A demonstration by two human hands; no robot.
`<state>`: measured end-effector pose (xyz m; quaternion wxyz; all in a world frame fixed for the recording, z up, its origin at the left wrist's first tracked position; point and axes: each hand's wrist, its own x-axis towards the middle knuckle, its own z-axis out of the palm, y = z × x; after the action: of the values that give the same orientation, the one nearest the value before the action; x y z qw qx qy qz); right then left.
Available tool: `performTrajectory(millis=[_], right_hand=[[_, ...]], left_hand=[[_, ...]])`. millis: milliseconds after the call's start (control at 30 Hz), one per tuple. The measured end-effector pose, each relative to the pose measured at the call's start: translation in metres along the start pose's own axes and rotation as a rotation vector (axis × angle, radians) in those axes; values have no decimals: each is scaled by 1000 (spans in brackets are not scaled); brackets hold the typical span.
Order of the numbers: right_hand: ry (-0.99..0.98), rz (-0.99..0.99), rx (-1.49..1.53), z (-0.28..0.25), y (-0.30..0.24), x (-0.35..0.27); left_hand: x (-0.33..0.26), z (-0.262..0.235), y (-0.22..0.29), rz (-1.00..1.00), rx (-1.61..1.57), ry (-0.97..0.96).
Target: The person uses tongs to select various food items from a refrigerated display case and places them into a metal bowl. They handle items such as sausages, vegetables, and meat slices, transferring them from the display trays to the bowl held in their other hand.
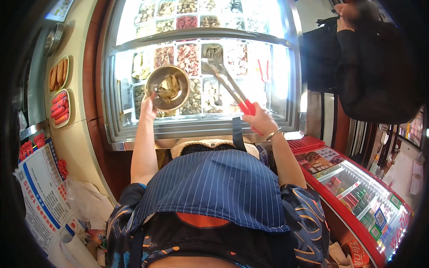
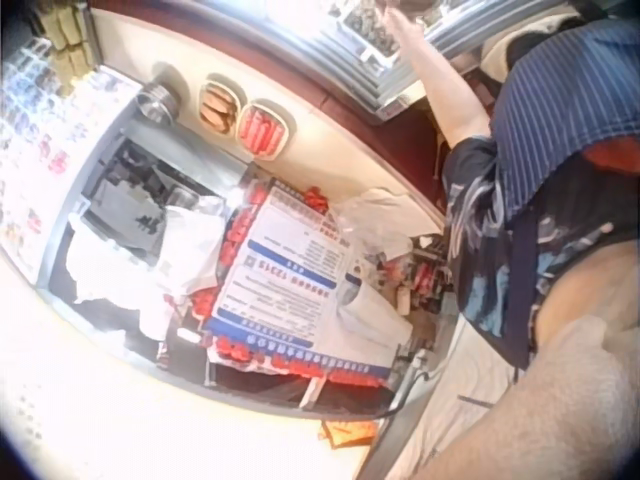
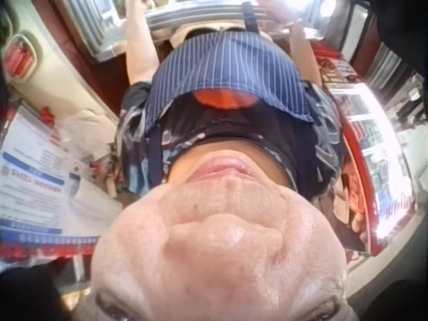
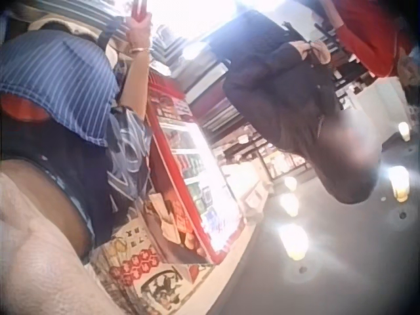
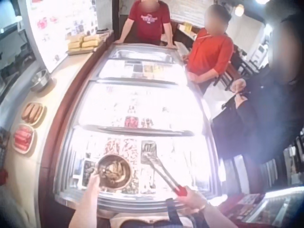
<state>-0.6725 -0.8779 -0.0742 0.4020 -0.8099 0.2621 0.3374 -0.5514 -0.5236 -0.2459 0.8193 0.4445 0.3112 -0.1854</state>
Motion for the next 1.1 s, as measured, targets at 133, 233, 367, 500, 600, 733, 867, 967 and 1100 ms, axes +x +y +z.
performTrajectory(millis=[133,233,367,500,600,733,867,967,1100], right_hand=[[206,22,-322,-20,44,35],[174,25,-323,-36,54,48],[168,50,-479,-40,69,71],[133,94,-671,-49,60,83],[104,45,-716,-67,49,105],[88,-135,-969,-81,26,143],[-3,-255,-1230,-92,4,179],[-25,-310,-1354,-90,-1,198],[19,-328,-1398,-78,10,203]], left_hand=[[-2,27,-20,-49,-141,-28],[-7,44,-28,-58,25,-82],[-4,34,-43,-122,30,-66],[0,13,-57,-139,147,50],[-12,26,-51,-183,153,80],[-6,19,-55,-171,151,109],[-14,43,-47,-150,212,180],[-11,50,-46,-121,250,191],[5,45,-52,-224,263,191]])
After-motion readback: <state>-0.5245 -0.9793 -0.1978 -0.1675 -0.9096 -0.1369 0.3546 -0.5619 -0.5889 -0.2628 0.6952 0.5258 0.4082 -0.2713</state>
